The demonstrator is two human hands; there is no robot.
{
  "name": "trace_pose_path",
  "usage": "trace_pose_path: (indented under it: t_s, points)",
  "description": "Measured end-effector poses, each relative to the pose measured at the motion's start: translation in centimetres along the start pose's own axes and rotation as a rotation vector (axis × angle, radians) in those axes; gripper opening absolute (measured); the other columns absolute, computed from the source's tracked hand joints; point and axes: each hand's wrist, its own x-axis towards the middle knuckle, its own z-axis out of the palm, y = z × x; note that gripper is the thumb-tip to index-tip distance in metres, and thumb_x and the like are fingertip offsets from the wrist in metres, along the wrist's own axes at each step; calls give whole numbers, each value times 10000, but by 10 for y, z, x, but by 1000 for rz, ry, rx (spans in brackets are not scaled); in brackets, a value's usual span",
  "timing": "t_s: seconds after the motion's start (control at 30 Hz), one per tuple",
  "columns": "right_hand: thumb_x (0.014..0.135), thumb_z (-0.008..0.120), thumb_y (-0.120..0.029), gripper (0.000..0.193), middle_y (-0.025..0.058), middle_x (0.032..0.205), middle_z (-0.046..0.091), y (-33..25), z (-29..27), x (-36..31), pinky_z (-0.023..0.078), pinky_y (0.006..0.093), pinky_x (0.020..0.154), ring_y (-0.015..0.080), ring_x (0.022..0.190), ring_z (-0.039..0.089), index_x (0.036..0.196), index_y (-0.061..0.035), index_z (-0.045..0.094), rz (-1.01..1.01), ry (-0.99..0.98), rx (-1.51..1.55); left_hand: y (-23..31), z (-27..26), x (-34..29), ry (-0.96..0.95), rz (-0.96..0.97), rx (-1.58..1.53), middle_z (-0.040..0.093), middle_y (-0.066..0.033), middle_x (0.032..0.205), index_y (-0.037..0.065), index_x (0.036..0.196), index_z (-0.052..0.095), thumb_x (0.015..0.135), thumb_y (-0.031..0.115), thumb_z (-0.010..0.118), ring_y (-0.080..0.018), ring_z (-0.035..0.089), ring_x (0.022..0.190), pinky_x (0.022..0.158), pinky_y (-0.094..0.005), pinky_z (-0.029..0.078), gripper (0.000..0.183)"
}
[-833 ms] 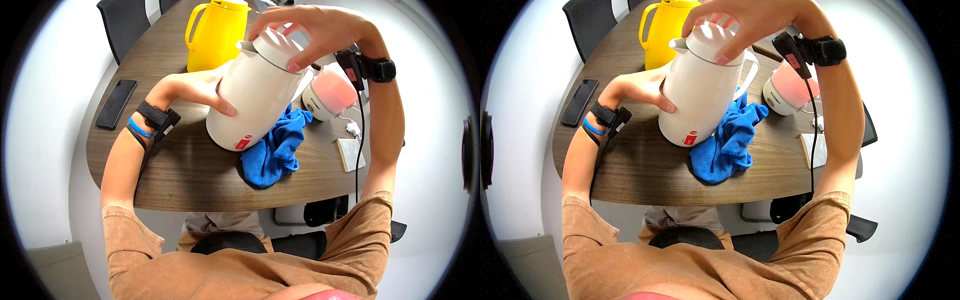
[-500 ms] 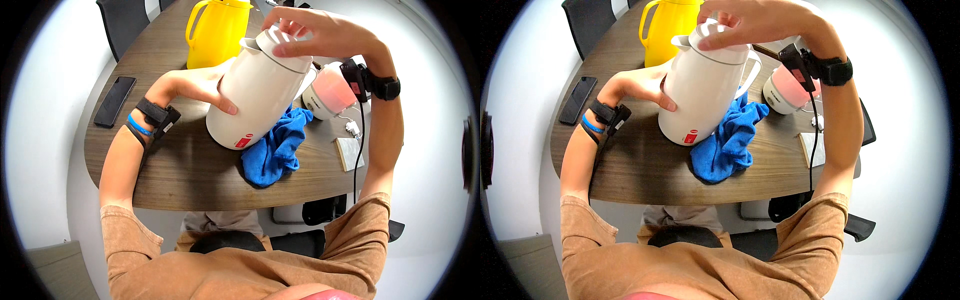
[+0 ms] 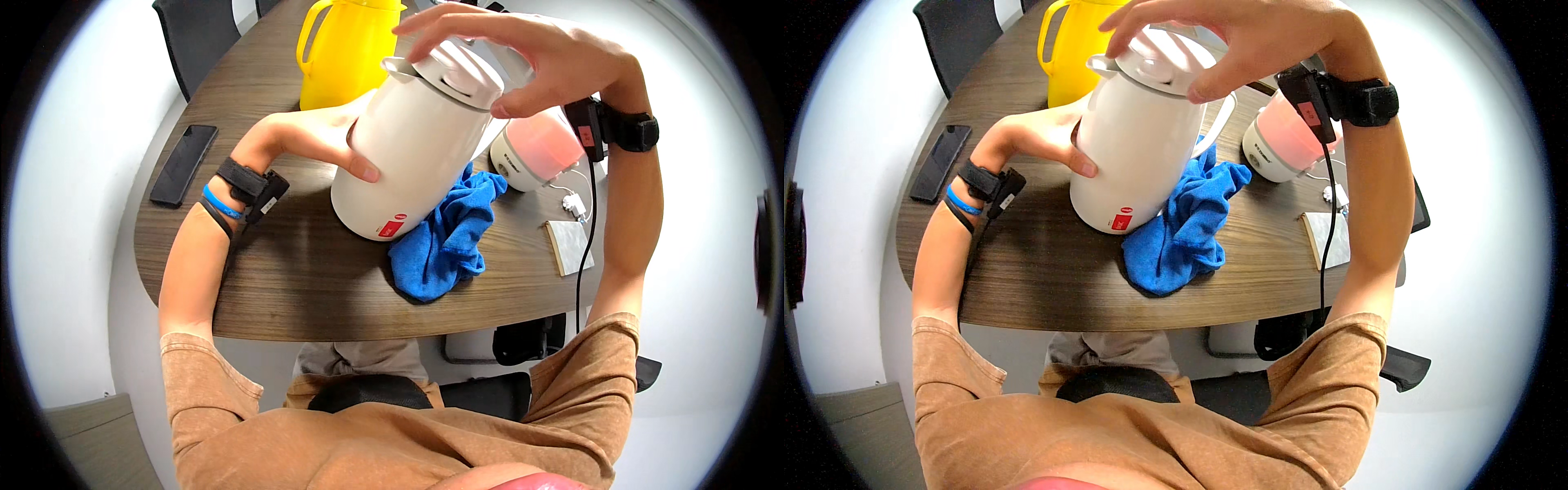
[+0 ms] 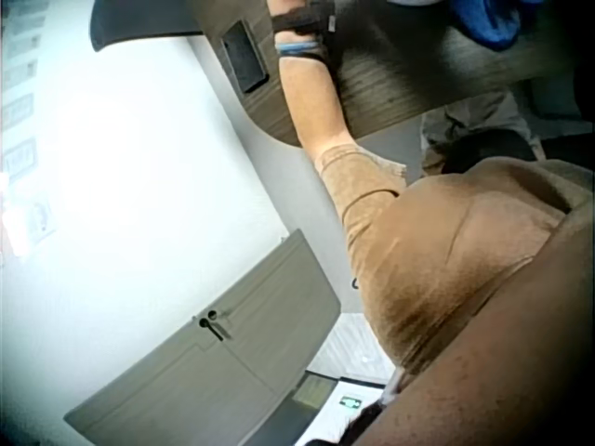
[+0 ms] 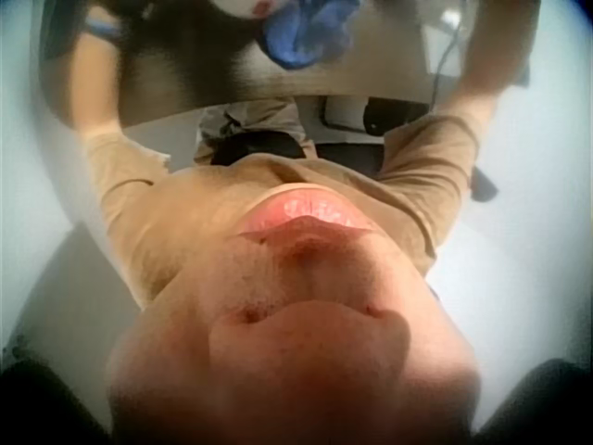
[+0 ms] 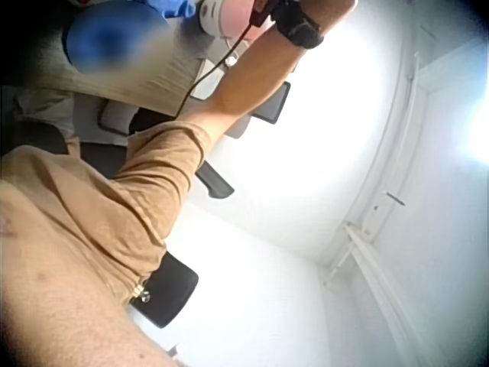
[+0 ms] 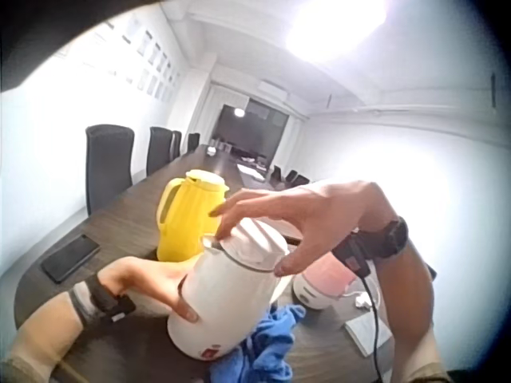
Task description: The person wipes the exterior of a yellow pitcher with a blue cloth, then wipes a white pitcher in the same manner. The person opens the white pitcher lid and wipes the lid interior and rim with the cloth.
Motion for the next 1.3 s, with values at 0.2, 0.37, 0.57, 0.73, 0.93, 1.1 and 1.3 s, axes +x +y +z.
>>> trace_pose_path:
  t_s: [0.2,0.37,0.57,0.73,0.93,1.1,1.3]
  points:
    - [963,764,-350,662,178,1404,565,3,7,-5,461,411,1118,279,1298,543,1471,-33,481,187,79,88,6,-1,4,-39,-31,-27,537,-187,1469,44,1561,352,736,369,902,-305,499,1355,1166,-443,400,1043]
    - [931,796,-364,715,176,1392,587,3,11,-3,469,395,1108,262,1300,551,1476,-27,477,-54,141,-8,6,-1,0,-15,-30,-28,534,-189,1472,48,1563,350,734,374,904,-314,501,1353,1169,-450,398,1049]
    - [922,807,-333,722,169,1349,631,-12,8,1,527,377,1030,279,1200,634,1492,-45,471,316,56,22,2,-1,1,-6,-15,-29,537,-194,1467,46,1562,349,728,407,904,-324,497,1358,1172,-457,396,1065]
    - [917,817,-324,747,171,1426,589,13,8,-7,498,415,1082,282,1271,592,1519,-68,457,86,81,74,4,-3,3,-32,-19,3,543,-196,1459,40,1557,352,734,403,906,-318,500,1355,1160,-452,409,1056]
    - [867,840,-181,821,170,1529,494,8,1,-8,392,481,1194,295,1412,470,1558,-71,411,-4,55,190,5,-5,1,-45,22,-1,528,-208,1464,43,1569,317,747,396,894,-331,499,1360,1154,-458,424,1064]
    - [766,876,-78,942,173,1552,471,18,-16,-33,347,473,1226,289,1431,452,1568,-49,383,-21,192,269,1,-5,7,-43,56,19,548,-183,1445,31,1546,365,741,325,903,-300,512,1330,1142,-444,433,1012]
    - [829,872,-299,962,212,1446,556,31,49,-81,415,433,1167,279,1343,539,1562,25,342,123,595,527,8,-4,5,-25,60,18,578,-190,1408,15,1505,438,689,325,922,-322,533,1309,1140,-446,438,998]
